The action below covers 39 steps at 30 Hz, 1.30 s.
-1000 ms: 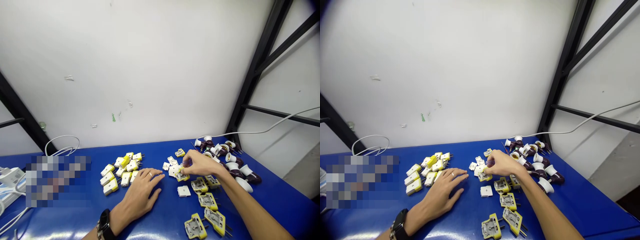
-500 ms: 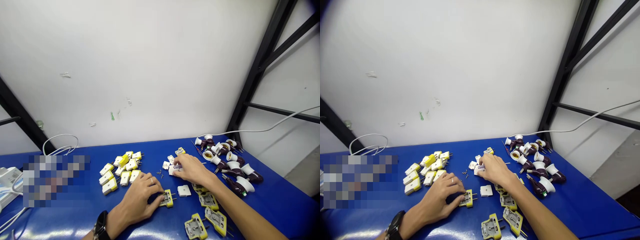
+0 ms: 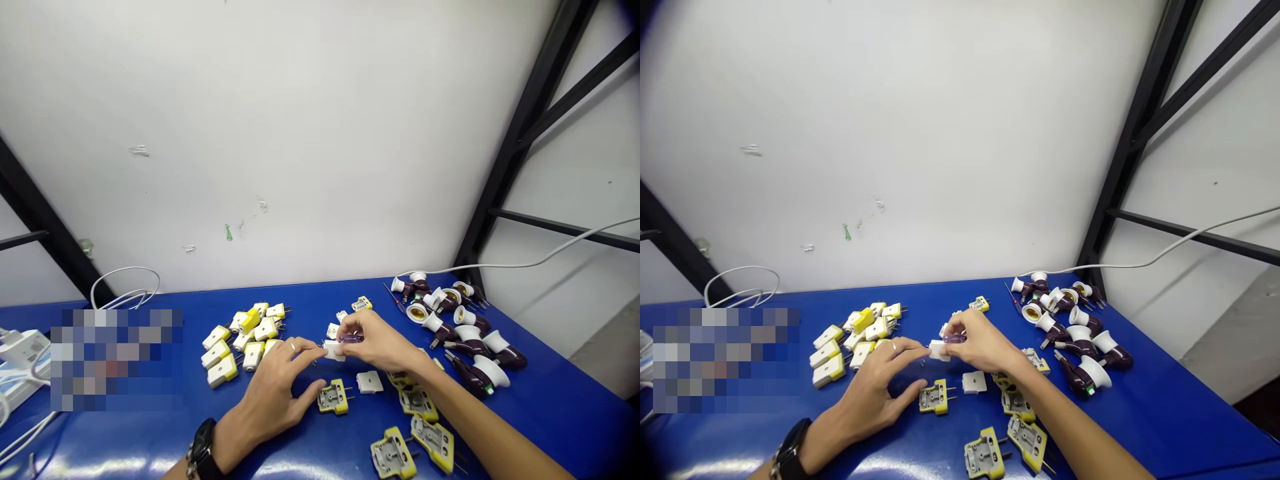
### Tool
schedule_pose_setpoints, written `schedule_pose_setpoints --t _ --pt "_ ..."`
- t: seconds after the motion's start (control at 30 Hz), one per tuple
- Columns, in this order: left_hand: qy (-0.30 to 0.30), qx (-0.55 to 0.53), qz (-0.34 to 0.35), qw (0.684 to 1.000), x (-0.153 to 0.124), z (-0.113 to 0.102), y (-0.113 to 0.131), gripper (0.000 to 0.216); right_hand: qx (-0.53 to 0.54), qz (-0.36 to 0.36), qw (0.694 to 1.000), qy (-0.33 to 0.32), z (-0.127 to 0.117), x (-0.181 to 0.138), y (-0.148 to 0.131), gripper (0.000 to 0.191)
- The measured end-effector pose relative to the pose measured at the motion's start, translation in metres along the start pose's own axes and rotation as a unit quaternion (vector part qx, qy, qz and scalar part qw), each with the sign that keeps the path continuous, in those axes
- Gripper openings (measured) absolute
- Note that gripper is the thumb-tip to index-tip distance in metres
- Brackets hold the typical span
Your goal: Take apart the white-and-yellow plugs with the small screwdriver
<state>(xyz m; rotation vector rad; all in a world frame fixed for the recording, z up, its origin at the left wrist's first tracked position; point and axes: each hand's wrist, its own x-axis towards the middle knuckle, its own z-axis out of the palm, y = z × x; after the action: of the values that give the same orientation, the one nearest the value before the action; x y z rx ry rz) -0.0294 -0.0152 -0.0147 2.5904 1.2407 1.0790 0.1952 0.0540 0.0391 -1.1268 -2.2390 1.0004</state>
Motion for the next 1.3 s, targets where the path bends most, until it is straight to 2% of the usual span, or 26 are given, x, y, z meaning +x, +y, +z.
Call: schedule_pose_setpoints --t 0.13,0.23,0.3,0.4,0.47,0.53,0.67,0.97,1.3 --pt "0.024 -0.015 0.016 0.999 -0.001 0.003 -0.007 0.032 0.075 -0.012 0.997 -0.028 0.017 -0.002 -0.01 0.01" --pt "0.032 -0.046 0.012 0.998 -0.001 0.001 -0.008 0.029 0.094 -0.012 0.995 -0.034 0.014 -0.004 -0.011 0.019" --pt "0.02 -0.068 -0.019 0.997 0.0 -0.002 -0.003 0.03 0.062 -0.002 0.996 -0.06 0.006 -0.005 -0.01 0.034" --pt "-0.028 -0.094 -0.076 0.992 0.0 -0.005 0.006 0.028 -0.024 0.039 0.989 -0.142 -0.005 -0.006 -0.005 0.054" --pt "-0.065 -0.104 -0.101 0.987 0.0 -0.006 0.011 0.027 -0.084 0.051 0.977 -0.191 -0.005 -0.007 -0.003 0.055" --pt "-0.09 -0.112 -0.111 0.983 -0.001 -0.007 0.014 0.025 -0.133 0.04 0.969 -0.207 -0.001 -0.007 -0.002 0.048" --pt "-0.117 -0.125 -0.111 0.979 0.0 -0.009 0.015 0.021 -0.17 0.023 0.966 -0.193 0.007 -0.008 -0.006 0.038" --pt "-0.144 -0.128 -0.117 0.974 0.002 -0.007 0.007 0.018 -0.175 0.028 0.969 -0.171 0.008 -0.01 -0.007 0.042" --pt "-0.131 -0.179 -0.105 0.969 0.002 -0.004 0.001 0.013 -0.187 0.006 0.968 -0.164 0.014 -0.008 0.001 0.044"
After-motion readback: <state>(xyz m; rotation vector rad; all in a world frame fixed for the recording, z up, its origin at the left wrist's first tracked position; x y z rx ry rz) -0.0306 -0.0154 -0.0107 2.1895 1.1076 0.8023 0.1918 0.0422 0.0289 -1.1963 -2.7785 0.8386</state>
